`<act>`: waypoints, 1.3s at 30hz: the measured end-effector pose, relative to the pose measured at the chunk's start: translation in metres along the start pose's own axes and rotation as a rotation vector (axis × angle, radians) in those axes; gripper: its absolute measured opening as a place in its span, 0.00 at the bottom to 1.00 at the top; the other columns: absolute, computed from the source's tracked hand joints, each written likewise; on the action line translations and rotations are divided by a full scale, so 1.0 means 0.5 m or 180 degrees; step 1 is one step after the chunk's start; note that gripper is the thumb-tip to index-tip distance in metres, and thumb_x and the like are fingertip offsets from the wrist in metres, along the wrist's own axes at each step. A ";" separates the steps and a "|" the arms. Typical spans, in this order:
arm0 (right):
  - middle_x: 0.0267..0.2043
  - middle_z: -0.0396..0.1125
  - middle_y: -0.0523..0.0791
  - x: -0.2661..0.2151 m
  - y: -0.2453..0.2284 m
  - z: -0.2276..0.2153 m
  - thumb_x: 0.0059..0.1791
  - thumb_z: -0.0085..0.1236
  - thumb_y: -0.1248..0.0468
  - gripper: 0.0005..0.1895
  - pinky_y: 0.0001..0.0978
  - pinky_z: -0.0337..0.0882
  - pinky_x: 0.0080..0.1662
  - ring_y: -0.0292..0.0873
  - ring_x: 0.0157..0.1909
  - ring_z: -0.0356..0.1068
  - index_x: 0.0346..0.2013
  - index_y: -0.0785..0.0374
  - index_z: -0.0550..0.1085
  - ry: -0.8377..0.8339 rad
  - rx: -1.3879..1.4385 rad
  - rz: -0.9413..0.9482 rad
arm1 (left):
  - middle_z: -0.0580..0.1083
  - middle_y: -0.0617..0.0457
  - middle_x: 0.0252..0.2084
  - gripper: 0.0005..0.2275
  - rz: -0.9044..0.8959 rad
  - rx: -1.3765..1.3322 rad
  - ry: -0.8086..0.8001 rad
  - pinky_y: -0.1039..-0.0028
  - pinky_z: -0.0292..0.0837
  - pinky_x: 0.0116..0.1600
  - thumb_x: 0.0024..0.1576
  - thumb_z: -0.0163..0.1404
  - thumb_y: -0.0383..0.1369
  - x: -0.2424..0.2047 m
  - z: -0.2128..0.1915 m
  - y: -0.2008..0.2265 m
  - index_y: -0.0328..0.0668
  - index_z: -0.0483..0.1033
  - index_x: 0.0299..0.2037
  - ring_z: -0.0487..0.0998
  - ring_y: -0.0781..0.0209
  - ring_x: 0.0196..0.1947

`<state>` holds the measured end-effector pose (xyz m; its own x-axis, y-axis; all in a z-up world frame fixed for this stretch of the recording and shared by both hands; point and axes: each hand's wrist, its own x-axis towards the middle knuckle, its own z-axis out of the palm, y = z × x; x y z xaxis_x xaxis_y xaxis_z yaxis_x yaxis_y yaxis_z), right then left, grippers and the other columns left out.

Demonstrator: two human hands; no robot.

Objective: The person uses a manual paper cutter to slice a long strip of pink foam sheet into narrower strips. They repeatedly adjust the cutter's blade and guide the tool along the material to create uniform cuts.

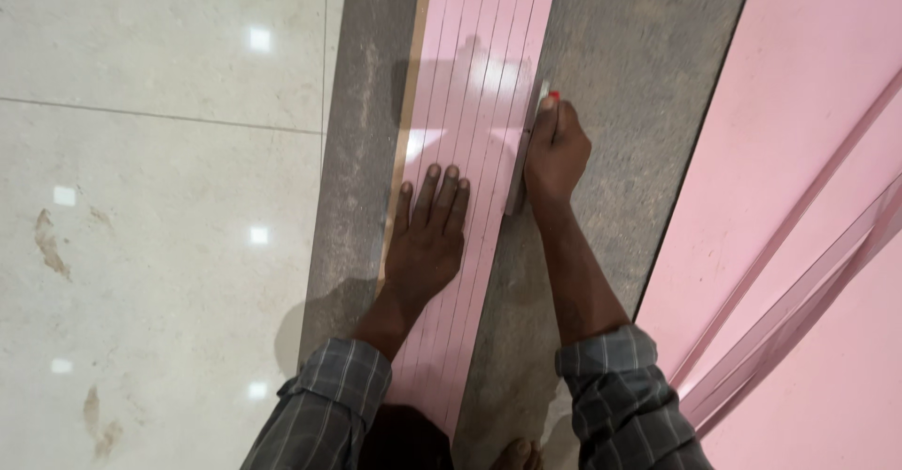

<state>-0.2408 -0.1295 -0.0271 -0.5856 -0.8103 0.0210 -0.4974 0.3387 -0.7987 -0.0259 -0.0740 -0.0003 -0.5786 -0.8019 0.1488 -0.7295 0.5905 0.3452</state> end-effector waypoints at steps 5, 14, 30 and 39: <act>0.24 0.61 0.37 -0.014 -0.061 -0.016 0.62 0.41 0.54 0.20 0.27 0.61 0.31 0.29 0.27 0.57 0.33 0.60 0.72 -0.0090 0.0221 0.0208 | 0.56 0.43 0.77 0.24 -0.0102 -0.0025 -0.0295 0.49 0.40 0.79 0.65 0.40 0.32 -0.014 0.001 0.005 0.36 0.60 0.72 0.50 0.48 0.79; 0.26 0.61 0.38 -0.012 -0.065 -0.014 0.63 0.42 0.54 0.20 0.27 0.61 0.33 0.30 0.29 0.55 0.34 0.62 0.71 -0.0177 0.0241 0.0185 | 0.56 0.44 0.77 0.24 -0.0145 -0.0160 -0.0208 0.49 0.40 0.80 0.66 0.40 0.34 -0.011 0.008 0.003 0.37 0.59 0.73 0.50 0.48 0.78; 0.60 0.65 0.58 -0.152 0.001 -0.063 0.60 0.44 0.50 0.35 0.51 0.64 0.61 0.56 0.62 0.64 0.76 0.68 0.55 -0.0589 -0.0982 -0.0603 | 0.56 0.44 0.76 0.24 -0.0170 -0.0202 -0.0218 0.49 0.39 0.79 0.66 0.40 0.35 -0.006 0.009 0.002 0.38 0.60 0.72 0.50 0.49 0.78; 0.42 0.61 0.47 -0.345 -0.007 -0.107 0.60 0.50 0.64 0.29 0.38 0.65 0.50 0.43 0.46 0.61 0.74 0.71 0.56 -0.0597 -0.0697 -0.0772 | 0.56 0.45 0.77 0.24 -0.0188 -0.0024 -0.0223 0.50 0.39 0.80 0.66 0.41 0.34 -0.015 0.012 0.006 0.38 0.60 0.73 0.49 0.49 0.79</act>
<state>-0.1723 0.0348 0.0045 -0.3167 -0.9461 0.0670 -0.7441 0.2040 -0.6362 -0.0259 -0.0659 -0.0058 -0.5588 -0.8269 0.0629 -0.7606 0.5413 0.3584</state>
